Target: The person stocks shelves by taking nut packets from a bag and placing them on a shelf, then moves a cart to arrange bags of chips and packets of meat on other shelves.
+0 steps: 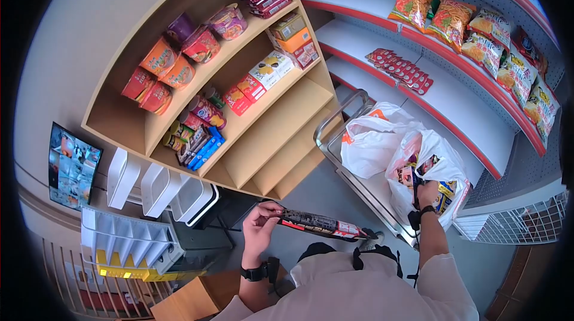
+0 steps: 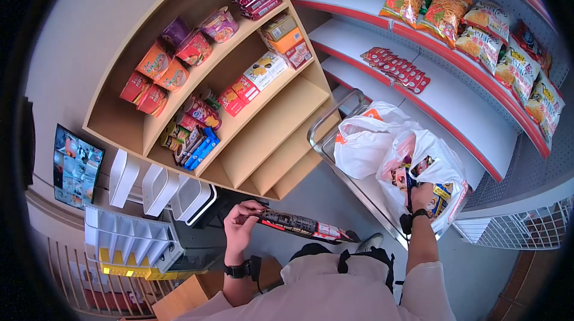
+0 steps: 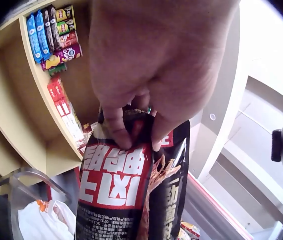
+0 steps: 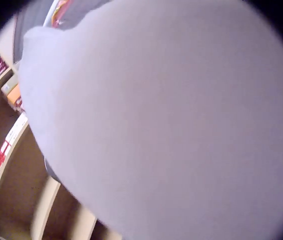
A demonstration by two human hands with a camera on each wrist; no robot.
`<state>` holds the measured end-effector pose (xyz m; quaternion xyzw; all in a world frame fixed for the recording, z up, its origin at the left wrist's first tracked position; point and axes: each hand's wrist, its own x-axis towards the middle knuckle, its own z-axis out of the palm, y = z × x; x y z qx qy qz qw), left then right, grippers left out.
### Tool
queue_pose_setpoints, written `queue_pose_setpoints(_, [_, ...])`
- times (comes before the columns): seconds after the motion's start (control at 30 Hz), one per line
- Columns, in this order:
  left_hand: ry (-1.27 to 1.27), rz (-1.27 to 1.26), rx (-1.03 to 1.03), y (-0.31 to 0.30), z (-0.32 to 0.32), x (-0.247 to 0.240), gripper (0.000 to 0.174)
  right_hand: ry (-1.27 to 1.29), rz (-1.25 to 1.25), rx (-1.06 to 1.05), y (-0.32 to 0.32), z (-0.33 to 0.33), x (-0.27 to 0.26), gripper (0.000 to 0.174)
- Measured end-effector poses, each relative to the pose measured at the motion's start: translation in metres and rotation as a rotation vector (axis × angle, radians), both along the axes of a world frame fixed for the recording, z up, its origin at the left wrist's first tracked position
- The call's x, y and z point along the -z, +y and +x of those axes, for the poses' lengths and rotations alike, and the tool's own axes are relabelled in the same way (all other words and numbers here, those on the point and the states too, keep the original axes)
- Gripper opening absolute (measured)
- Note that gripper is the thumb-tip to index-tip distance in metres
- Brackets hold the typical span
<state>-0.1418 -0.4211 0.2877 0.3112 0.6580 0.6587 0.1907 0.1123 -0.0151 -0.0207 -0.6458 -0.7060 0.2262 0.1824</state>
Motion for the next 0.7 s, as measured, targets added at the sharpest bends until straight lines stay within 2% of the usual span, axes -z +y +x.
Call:
queue_pose_setpoints(0.03, [0.000,-0.003,0.002,0.002,-0.001,-0.002,0.019,0.009,-0.023,-0.024,0.001,0.001,-0.001,0.036])
queue_pose_setpoints(0.07, [0.000,-0.007,0.003,0.002,-0.003,-0.003,0.019,-0.041,-0.107,0.049,0.003,0.004,-0.003,0.033])
queue_pose_setpoints(0.13, [0.000,-0.007,-0.002,0.001,-0.014,-0.001,0.018,0.058,-0.012,0.084,-0.003,0.008,-0.031,0.032])
queue_pose_setpoints(0.2, [0.019,0.028,0.008,-0.003,-0.032,0.001,0.019,0.031,0.042,-0.032,0.015,0.025,-0.010,0.051])
queue_pose_setpoints(0.27, [0.053,0.036,0.014,-0.002,-0.055,0.000,0.019,0.168,0.165,0.055,0.002,0.024,-0.058,0.044])
queue_pose_setpoints(0.3, [0.059,0.039,0.036,0.000,-0.067,-0.002,0.019,0.151,0.010,0.047,0.001,0.028,-0.083,0.050])
queue_pose_setpoints(0.33, [0.065,0.047,0.057,0.003,-0.080,-0.003,0.019,0.263,0.138,0.080,0.003,0.034,-0.077,0.058])
queue_pose_setpoints(0.4, [0.064,0.061,0.114,0.009,-0.112,0.002,0.019,0.489,-0.047,0.102,0.009,0.048,-0.084,0.060])
queue_pose_setpoints(0.43, [0.068,0.057,0.137,0.014,-0.125,-0.001,0.020,0.806,-0.158,0.047,0.000,0.044,-0.106,0.057])
queue_pose_setpoints(0.47, [0.071,0.057,0.161,0.021,-0.139,-0.007,0.020,0.919,-0.253,0.147,-0.025,0.029,-0.150,0.048])
queue_pose_setpoints(0.57, [0.137,0.138,0.263,0.036,-0.184,-0.011,0.019,1.154,-0.616,0.343,-0.041,0.056,-0.120,0.034])
queue_pose_setpoints(0.6, [0.168,0.163,0.291,0.039,-0.200,-0.011,0.019,1.296,-0.649,0.329,-0.065,0.042,-0.142,0.031])
queue_pose_setpoints(0.7, [0.125,0.209,0.337,0.047,-0.235,-0.017,0.019,1.430,-0.591,0.471,-0.125,0.020,-0.159,0.029])
